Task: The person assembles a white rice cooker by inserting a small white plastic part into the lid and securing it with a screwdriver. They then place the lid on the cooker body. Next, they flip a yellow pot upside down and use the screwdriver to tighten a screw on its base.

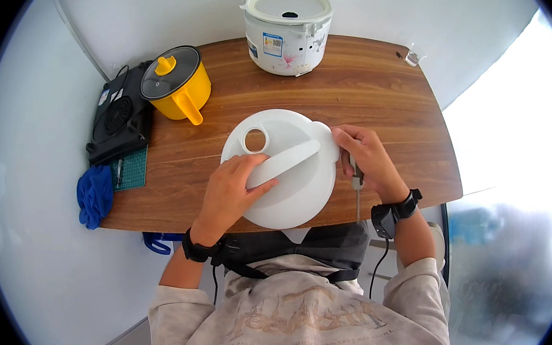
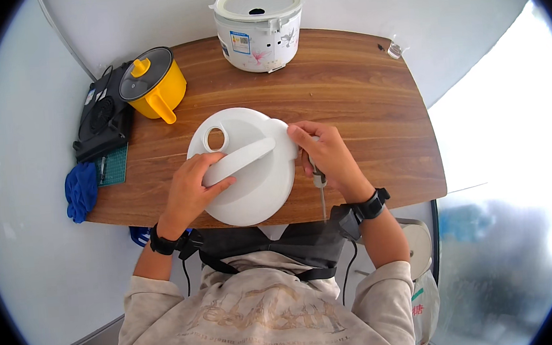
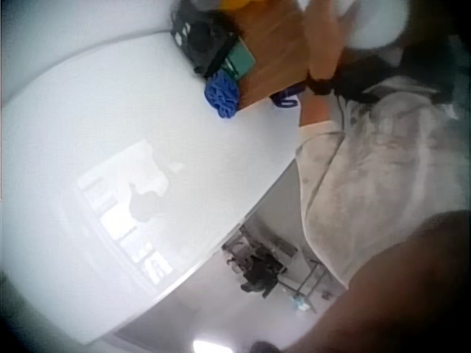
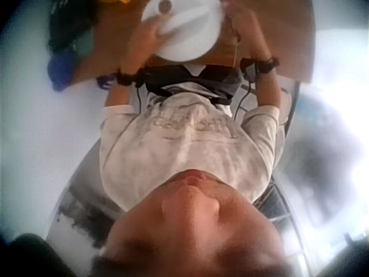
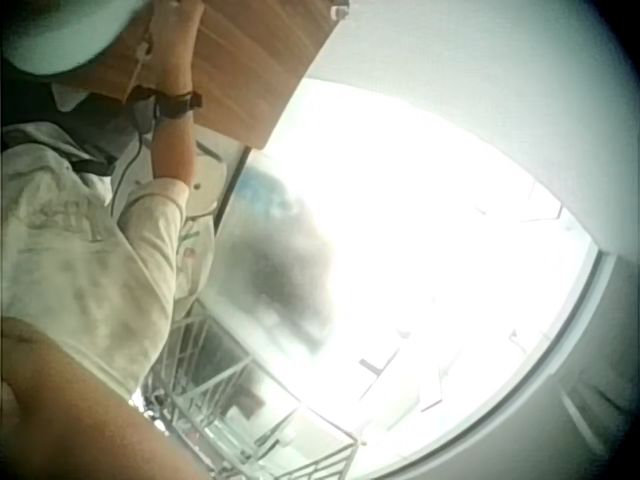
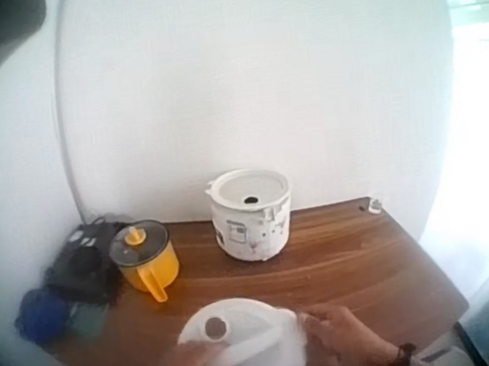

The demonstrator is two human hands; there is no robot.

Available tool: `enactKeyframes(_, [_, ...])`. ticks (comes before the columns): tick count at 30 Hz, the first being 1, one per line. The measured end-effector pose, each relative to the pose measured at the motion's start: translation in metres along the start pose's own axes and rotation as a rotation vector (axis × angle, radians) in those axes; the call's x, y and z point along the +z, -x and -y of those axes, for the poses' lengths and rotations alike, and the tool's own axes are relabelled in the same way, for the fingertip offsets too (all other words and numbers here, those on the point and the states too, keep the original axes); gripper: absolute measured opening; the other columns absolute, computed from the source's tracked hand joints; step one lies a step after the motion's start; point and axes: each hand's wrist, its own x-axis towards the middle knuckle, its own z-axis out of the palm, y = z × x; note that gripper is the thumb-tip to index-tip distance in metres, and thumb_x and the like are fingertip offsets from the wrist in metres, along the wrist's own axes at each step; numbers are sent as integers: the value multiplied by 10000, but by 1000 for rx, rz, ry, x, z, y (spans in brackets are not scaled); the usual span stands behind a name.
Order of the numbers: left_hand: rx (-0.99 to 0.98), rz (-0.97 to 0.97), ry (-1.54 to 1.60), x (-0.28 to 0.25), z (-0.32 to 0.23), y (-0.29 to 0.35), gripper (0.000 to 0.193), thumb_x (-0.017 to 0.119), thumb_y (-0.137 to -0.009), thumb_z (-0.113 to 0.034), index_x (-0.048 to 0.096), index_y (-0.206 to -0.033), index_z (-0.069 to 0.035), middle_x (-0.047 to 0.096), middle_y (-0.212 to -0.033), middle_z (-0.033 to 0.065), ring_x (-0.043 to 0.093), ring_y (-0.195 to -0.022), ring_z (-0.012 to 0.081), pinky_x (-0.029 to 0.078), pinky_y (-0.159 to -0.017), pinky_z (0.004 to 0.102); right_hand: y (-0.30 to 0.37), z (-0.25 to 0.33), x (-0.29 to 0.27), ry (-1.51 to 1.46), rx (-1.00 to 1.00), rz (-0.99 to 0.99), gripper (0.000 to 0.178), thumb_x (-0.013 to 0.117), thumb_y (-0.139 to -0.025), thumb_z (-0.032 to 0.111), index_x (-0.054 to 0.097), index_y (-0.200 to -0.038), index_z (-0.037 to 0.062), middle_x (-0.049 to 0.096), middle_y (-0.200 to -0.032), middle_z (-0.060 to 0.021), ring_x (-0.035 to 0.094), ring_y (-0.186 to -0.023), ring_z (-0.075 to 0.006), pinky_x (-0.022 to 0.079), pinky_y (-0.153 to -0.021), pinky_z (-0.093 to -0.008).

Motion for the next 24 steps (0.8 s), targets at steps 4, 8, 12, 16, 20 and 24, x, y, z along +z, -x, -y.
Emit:
enactKeyframes(4, [-18, 24, 7, 0, 0, 2, 385, 802, -851, -299, 659, -1131, -76, 716, -1043, 118, 685, -867, 286, 552, -759, 377, 0, -5, -2, -52, -8, 8, 326, 601, -1034, 262, 708, -1152, -22, 620, -783, -16, 504, -491, -59, 372, -458, -214])
enactKeyframes(8, [-72, 21, 65, -1, 6, 0, 366, 832, -827, -228, 665, -1119, -83, 704, -1015, 101, 688, -879, 245, 551, -755, 348, 4, 4, -3, -138, 12, 26, 280, 600, -1029, 224, 710, -1127, -15, 632, -788, -16, 517, -505, -56, 381, -465, -212])
enactKeyframes(12, [-212, 39, 232, -6, 9, 0, 315, 826, -835, -154, 666, -1098, -87, 700, -1023, 82, 690, -913, 223, 547, -785, 342, 10, 4, -10, -160, 32, 98, 235, 633, -1006, 185, 709, -1124, -3, 674, -820, -20, 507, -514, -55, 397, -482, -208])
enactKeyframes(16, [-223, 65, 260, -2, 16, 2, 304, 805, -854, -122, 652, -1113, -78, 692, -1032, 92, 680, -926, 230, 543, -800, 339, 22, 14, 1, -4, 10, 109, 240, 704, -970, 205, 712, -1110, 11, 705, -848, -16, 502, -541, -48, 406, -497, -200])
enactKeyframes(20, [-281, 135, 370, -1, 13, -1, 295, 781, -862, -67, 620, -1109, -54, 682, -1019, 96, 664, -920, 206, 538, -817, 339, 35, 29, 14, 60, -4, 92, 233, 764, -934, 216, 707, -1056, 26, 707, -834, 0, 527, -594, -34, 410, -511, -198])
enactKeyframes(24, [-254, 234, 425, -1, 10, -4, 259, 741, -912, -97, 596, -1123, -53, 690, -1041, 144, 692, -973, 287, 534, -840, 367, 42, 37, 30, 18, -67, 135, 201, 793, -909, 185, 691, -999, 37, 705, -847, 4, 552, -651, -28, 427, -535, -208])
